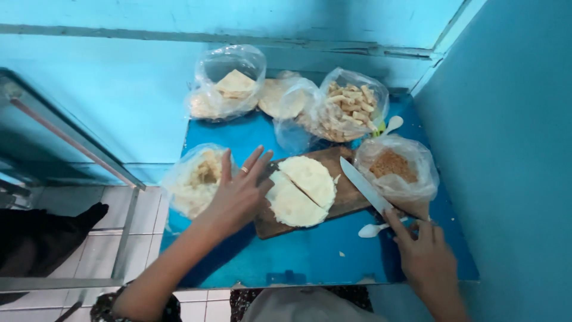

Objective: The person presses and flattens pieces of dough into round discs on a small blue table, stacking the finished discs on a cutting board. They then cut one thick dough disc into smaller pieces with a knife and place the cut pieces into a plastic bag.

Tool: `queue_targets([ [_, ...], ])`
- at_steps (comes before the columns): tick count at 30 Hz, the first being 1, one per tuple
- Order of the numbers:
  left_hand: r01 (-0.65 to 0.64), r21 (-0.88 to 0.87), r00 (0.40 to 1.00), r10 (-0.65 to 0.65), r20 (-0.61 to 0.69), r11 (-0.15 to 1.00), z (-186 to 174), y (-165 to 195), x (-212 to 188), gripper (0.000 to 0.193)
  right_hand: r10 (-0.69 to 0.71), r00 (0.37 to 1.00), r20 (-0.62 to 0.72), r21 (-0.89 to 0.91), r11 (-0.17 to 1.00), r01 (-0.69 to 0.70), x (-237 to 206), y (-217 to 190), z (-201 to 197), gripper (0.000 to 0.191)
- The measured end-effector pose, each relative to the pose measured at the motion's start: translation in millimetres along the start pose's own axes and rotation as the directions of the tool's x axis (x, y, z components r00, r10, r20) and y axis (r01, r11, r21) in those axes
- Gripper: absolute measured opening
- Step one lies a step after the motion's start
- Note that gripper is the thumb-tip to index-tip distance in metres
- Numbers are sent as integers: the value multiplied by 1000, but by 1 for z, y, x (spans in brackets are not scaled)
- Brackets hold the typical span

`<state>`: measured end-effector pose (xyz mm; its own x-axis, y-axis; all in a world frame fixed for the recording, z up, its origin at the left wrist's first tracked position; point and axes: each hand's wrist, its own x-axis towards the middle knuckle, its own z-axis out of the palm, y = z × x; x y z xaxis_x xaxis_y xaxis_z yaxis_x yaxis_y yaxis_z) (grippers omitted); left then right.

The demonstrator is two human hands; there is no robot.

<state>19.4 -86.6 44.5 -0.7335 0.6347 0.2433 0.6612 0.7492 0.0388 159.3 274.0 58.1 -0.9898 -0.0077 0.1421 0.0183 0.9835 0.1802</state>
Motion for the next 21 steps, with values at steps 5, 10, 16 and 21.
queue_targets([
  [5, 21, -165, 980, -54, -194, 986, 7, 15, -18, 48, -84, 996, -28, 47, 995, 85, 20, -7, -27, 61],
  [10, 95, -134, 976, -119, -182, 986, 16, 23, -20, 30, -356, 921, -158, 503, 774, 385, 81, -46, -30, 36],
  [16, 75, -121, 967, -101, -232, 990, 20, 23, -31, 31, -516, 842, -158, 362, 763, 536, 165, -106, 11, 49],
  [21, 88, -150, 942, -131, -309, 985, 15, 16, -38, 42, -477, 878, -45, 247, 846, 472, 170, -124, 26, 58],
])
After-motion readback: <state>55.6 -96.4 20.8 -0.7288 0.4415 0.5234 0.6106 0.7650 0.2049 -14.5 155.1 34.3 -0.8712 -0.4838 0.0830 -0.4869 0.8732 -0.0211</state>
